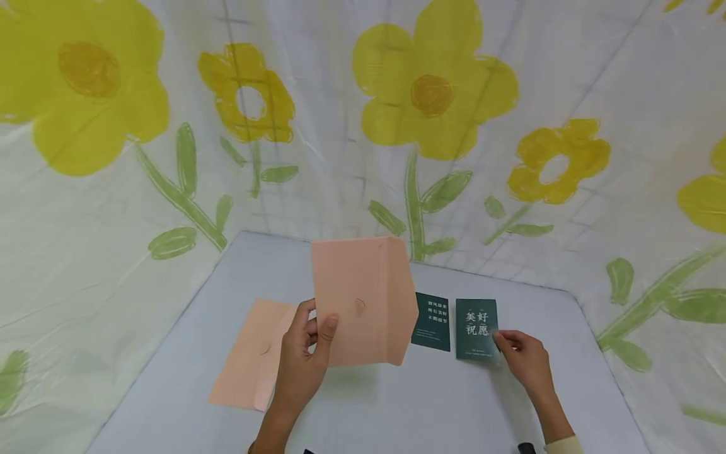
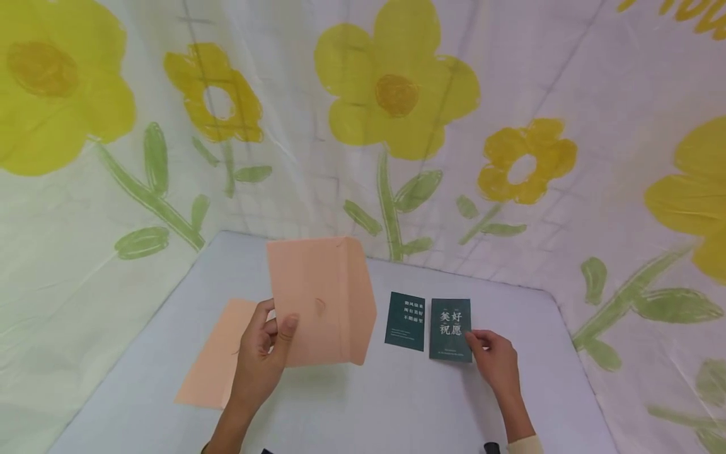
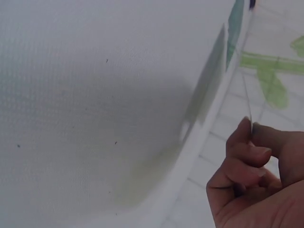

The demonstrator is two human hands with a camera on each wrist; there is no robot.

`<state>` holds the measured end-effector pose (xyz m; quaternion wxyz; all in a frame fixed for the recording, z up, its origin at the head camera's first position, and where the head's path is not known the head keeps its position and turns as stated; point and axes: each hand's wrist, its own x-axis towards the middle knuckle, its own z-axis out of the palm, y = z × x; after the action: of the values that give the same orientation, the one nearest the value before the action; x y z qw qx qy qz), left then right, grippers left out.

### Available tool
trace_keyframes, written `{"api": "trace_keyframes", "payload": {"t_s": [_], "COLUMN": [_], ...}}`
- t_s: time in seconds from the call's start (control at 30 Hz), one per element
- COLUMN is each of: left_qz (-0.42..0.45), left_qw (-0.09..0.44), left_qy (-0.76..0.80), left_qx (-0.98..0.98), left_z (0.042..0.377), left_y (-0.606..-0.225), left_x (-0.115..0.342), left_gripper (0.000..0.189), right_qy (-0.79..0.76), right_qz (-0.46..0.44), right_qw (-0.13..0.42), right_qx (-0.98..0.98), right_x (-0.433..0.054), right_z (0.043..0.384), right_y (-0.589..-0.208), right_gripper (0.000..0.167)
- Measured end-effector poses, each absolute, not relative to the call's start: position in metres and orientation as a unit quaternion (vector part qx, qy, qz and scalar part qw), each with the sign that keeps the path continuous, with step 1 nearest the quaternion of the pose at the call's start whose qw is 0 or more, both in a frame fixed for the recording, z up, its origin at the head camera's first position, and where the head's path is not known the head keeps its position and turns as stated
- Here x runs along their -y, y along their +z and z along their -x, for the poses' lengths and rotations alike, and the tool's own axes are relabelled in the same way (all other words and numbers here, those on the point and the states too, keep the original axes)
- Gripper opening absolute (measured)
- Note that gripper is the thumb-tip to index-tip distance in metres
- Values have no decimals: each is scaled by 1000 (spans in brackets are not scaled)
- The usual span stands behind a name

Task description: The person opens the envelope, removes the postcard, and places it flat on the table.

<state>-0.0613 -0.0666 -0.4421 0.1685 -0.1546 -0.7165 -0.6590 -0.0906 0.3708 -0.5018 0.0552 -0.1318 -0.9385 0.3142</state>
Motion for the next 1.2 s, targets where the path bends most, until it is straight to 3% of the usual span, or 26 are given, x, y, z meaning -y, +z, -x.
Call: {"api": "trace_keyframes", "payload": {"t_s": [0.37, 1.2], "left_qz": [155, 149], "left_qw": [168, 171], "left_qy": [-657, -647], "left_qx": [718, 728], "left_z": [60, 60], "left_y": [-441, -443], "left_x": [67, 71], "left_gripper": [27, 26], "right_qy": [310, 264], "right_qz": [151, 145], "right_qw": [10, 4], "right_qx": [939, 954], "right_x": [-374, -368], "right_z": [104, 115], "right_y": [-509, -513], "right_gripper": [51, 44]}}
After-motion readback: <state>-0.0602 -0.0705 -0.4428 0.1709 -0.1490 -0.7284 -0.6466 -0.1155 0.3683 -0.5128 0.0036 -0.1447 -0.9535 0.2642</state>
